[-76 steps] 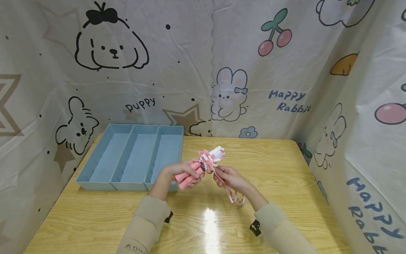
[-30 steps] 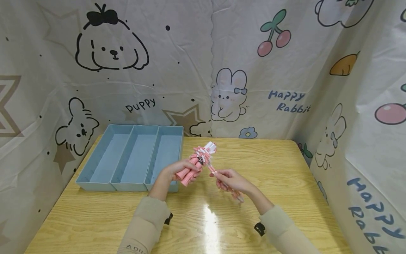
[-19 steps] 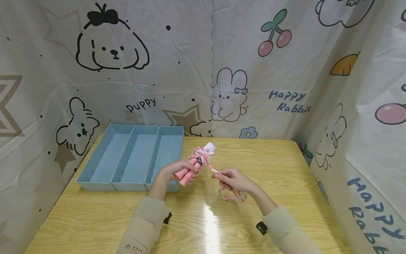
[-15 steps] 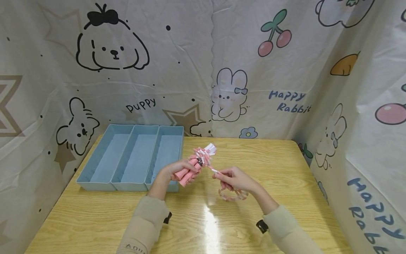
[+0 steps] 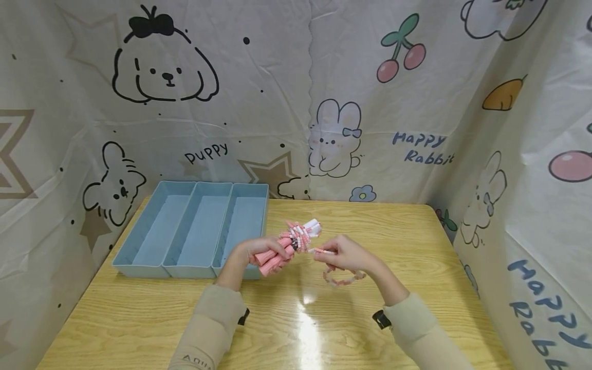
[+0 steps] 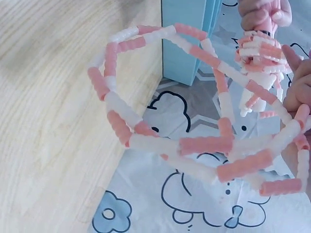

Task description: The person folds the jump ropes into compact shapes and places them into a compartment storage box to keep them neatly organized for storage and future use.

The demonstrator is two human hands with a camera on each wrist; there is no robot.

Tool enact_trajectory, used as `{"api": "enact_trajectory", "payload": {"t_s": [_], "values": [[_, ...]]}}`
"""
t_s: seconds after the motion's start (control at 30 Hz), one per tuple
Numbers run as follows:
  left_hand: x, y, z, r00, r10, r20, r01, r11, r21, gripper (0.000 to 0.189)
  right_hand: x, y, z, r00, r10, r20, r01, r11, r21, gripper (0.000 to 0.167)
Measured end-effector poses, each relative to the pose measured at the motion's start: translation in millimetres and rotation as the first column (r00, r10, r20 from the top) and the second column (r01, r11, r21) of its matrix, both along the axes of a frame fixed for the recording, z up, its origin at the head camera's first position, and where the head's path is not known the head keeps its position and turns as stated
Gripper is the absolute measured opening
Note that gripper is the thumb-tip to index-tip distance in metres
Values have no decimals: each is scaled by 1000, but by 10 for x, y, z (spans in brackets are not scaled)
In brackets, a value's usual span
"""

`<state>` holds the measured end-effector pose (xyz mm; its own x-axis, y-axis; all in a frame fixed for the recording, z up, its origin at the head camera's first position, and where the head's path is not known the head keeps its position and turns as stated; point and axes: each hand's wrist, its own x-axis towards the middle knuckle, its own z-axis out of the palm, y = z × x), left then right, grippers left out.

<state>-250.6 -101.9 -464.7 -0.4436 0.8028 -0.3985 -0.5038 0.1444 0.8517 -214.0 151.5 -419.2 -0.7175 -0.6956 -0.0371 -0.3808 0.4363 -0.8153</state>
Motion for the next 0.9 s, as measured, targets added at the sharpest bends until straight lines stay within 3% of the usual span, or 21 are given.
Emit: {"api": "enact_trajectory", "payload": {"t_s": [0.3,0.67,0.9], "values": [[11,56,-53,996,-88,36,89,994,-55,6,-44,-30,128,993,63,-101,-65,998,-23,26],[33,112,-41,967,-247,61,251,965,-73,6,-67,-40,152,987,120,-109,-119,993,15,17],[63,111,-50,956,-290,50,293,953,-75,7,-107,-44,126,973,201,-118,-197,979,43,16]]}}
